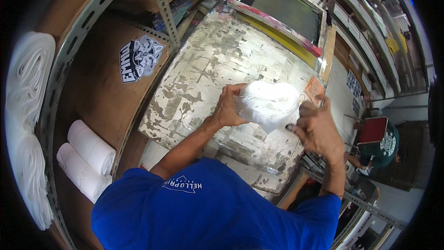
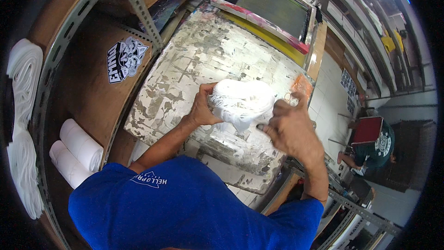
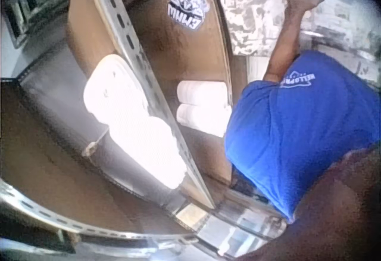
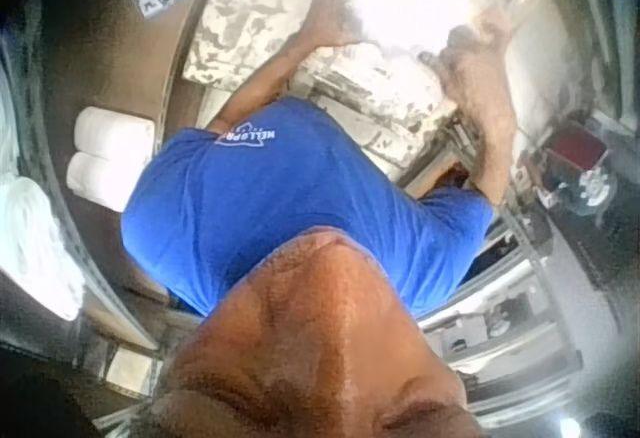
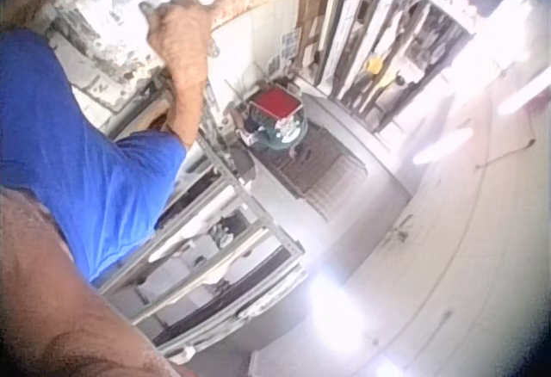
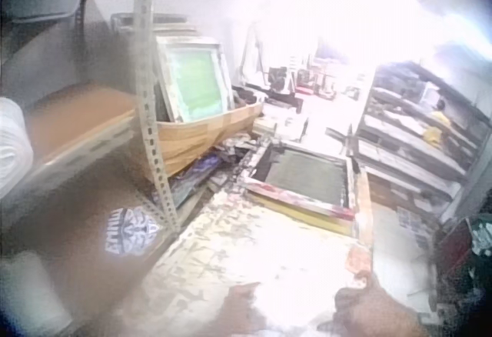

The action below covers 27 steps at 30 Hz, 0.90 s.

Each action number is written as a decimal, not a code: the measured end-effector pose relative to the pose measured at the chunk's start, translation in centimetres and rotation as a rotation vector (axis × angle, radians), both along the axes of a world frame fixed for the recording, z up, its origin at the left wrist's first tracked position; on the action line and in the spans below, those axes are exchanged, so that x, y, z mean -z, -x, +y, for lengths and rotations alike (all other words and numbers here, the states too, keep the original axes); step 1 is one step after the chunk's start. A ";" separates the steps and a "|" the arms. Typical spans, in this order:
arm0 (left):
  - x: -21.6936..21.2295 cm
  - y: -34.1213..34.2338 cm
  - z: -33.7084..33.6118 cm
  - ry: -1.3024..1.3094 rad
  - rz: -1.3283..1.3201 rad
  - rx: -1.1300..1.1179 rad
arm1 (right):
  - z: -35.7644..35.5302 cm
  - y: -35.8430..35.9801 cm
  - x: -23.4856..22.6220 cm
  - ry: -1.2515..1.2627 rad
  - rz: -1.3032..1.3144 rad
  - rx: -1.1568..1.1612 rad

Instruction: The person organizes and stacks plastic bags by gathering them from a shelf, aligning them on a work table, and then grouping them into stacks.

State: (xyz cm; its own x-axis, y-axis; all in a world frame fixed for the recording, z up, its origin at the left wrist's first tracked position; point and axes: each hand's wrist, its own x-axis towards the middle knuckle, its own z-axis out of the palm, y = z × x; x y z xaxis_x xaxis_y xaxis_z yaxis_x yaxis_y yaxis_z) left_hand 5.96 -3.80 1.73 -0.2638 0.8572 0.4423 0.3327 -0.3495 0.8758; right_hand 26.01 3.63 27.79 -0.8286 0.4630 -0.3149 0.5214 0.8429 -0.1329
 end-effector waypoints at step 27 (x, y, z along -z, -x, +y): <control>-1.1 -0.3 0.4 0.067 -0.057 0.061 | -2.5 -6.1 10.6 0.157 0.384 0.170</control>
State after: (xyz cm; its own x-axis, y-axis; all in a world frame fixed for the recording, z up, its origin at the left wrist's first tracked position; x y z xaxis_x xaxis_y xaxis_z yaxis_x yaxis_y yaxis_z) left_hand 6.23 -3.36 2.86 -0.2334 0.8995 0.3694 0.2621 -0.3076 0.9147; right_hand 32.11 1.14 17.21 -0.8155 0.5737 -0.0763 0.5385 0.7038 -0.4634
